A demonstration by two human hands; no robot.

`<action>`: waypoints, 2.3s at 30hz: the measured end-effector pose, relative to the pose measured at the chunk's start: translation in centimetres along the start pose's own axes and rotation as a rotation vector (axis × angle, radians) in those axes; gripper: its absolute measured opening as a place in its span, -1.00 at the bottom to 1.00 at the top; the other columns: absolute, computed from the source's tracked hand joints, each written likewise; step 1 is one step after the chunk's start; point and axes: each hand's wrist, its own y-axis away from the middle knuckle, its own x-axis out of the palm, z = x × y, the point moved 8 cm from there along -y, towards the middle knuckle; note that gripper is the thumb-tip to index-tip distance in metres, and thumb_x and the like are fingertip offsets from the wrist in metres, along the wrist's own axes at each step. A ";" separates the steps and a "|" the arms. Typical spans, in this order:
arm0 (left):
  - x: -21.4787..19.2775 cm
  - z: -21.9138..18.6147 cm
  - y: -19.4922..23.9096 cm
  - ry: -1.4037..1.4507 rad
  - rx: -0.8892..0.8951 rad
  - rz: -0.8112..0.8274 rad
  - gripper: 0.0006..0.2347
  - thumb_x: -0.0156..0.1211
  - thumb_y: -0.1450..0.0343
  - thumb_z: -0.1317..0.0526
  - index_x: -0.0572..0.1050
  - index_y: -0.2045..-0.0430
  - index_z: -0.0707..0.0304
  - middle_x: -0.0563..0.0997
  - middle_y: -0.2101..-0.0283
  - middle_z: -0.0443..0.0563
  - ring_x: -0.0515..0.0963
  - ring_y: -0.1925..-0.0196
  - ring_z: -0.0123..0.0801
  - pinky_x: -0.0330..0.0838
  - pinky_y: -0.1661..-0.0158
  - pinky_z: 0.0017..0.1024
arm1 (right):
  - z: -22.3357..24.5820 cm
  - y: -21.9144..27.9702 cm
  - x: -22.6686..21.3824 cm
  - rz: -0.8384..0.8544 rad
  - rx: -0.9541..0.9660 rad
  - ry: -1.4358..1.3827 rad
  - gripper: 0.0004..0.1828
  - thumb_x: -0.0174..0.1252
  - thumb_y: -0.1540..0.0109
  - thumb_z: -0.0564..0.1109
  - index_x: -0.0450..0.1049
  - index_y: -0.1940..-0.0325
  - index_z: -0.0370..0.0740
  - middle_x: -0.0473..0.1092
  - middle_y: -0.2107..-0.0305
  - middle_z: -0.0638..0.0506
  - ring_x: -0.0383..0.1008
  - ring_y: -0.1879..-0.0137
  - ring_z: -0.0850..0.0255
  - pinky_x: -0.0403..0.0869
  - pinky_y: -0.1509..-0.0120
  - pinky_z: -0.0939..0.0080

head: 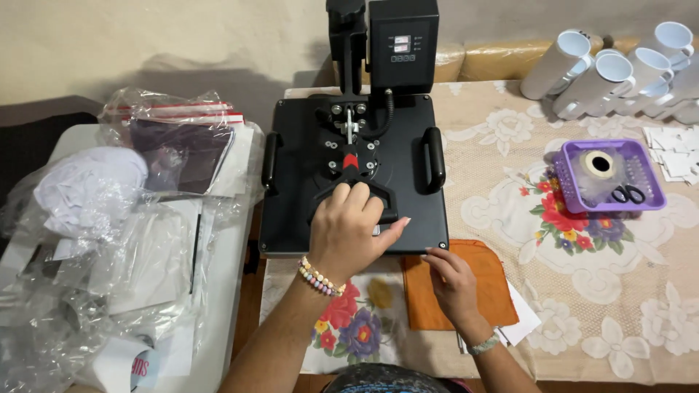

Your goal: Aligning a printed design on a pouch and applying heat and pressure using a heat press machine

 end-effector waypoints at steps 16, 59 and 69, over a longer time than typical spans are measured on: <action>1.4 0.7 1.6 -0.186 -0.114 -0.055 -0.60 -0.07 -0.50 -0.10 0.26 0.75 0.03 0.24 0.62 -0.11 0.39 0.51 -0.17 0.29 0.30 -0.26 | -10.4 10.1 4.1 0.652 -0.064 0.323 -0.32 -0.02 -0.29 0.34 0.25 -0.41 0.03 0.06 -0.45 -0.05 -0.04 -0.56 -0.04 -0.08 -0.55 -0.19; 3.3 1.3 -0.2 -0.181 -0.368 0.349 -0.48 0.04 -0.35 -0.30 0.54 0.84 0.08 0.52 0.75 0.04 0.53 0.67 -0.04 0.33 0.46 -0.13 | -11.2 10.6 4.1 0.517 -0.146 0.327 -0.36 -0.04 -0.22 0.17 0.28 -0.39 0.02 0.08 -0.46 0.00 0.03 -0.56 0.01 -0.02 -0.58 -0.10; 4.9 1.5 0.3 -0.211 -0.249 0.544 -0.54 0.17 -0.32 -0.30 0.59 0.71 0.06 0.56 0.65 -0.06 0.58 0.57 -0.16 0.32 0.61 -0.24 | -11.1 10.4 4.1 0.522 -0.127 0.314 -0.37 -0.07 -0.23 0.17 0.29 -0.37 0.00 0.08 -0.45 -0.01 0.00 -0.57 0.03 -0.05 -0.60 -0.09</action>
